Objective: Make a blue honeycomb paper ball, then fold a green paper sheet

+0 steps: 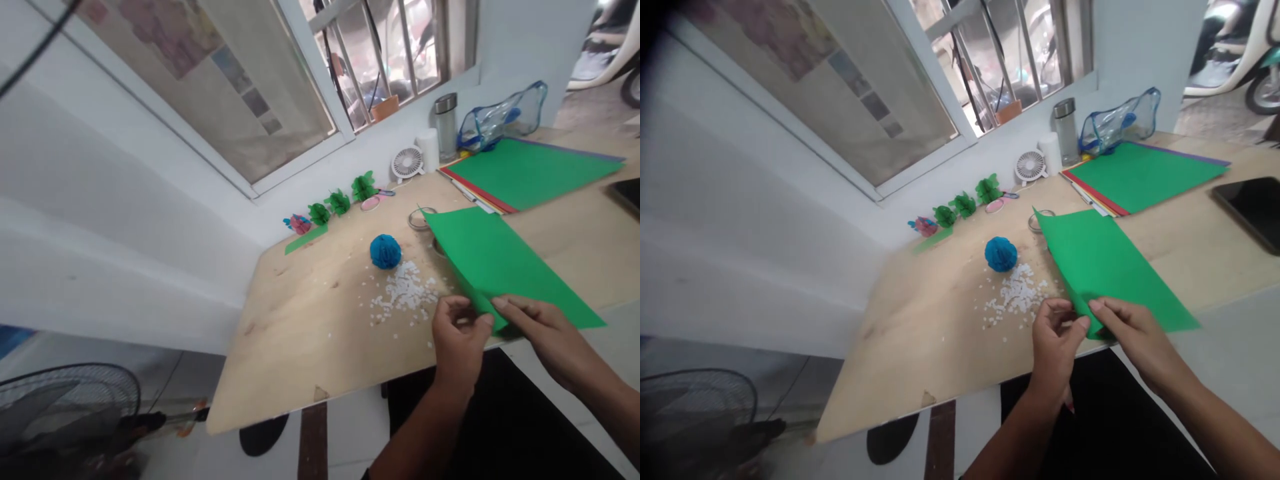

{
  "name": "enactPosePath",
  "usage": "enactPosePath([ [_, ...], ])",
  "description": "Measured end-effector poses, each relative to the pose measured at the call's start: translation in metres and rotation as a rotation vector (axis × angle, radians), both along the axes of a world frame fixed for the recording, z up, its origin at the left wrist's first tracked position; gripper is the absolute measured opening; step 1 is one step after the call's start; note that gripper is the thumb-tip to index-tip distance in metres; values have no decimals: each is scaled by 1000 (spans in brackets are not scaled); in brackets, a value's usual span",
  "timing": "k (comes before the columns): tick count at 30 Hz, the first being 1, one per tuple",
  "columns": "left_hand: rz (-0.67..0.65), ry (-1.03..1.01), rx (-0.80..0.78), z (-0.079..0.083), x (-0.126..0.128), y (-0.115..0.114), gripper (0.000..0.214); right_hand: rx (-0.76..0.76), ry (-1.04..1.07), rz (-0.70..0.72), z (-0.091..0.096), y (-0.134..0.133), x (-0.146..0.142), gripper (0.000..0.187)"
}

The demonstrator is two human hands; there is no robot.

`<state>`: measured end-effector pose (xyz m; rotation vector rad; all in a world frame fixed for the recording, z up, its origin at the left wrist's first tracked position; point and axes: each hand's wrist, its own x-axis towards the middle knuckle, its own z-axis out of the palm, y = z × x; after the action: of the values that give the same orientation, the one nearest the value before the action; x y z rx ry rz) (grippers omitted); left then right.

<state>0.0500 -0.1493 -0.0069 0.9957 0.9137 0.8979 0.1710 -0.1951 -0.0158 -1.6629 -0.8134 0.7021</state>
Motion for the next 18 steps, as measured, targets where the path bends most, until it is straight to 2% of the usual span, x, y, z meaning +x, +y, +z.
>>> enactPosePath([
  [3, -5, -4, -2, 0, 0, 0, 30, -31, 66, 75, 3, -1, -2, 47],
  [10, -11, -16, -16, -2, 0, -1, 32, -16, 115, 106, 5, 0, -2, 45],
  [18, 5, 16, -26, 3, -1, -1, 35, -34, 190, 132, 10, -1, -3, 45],
])
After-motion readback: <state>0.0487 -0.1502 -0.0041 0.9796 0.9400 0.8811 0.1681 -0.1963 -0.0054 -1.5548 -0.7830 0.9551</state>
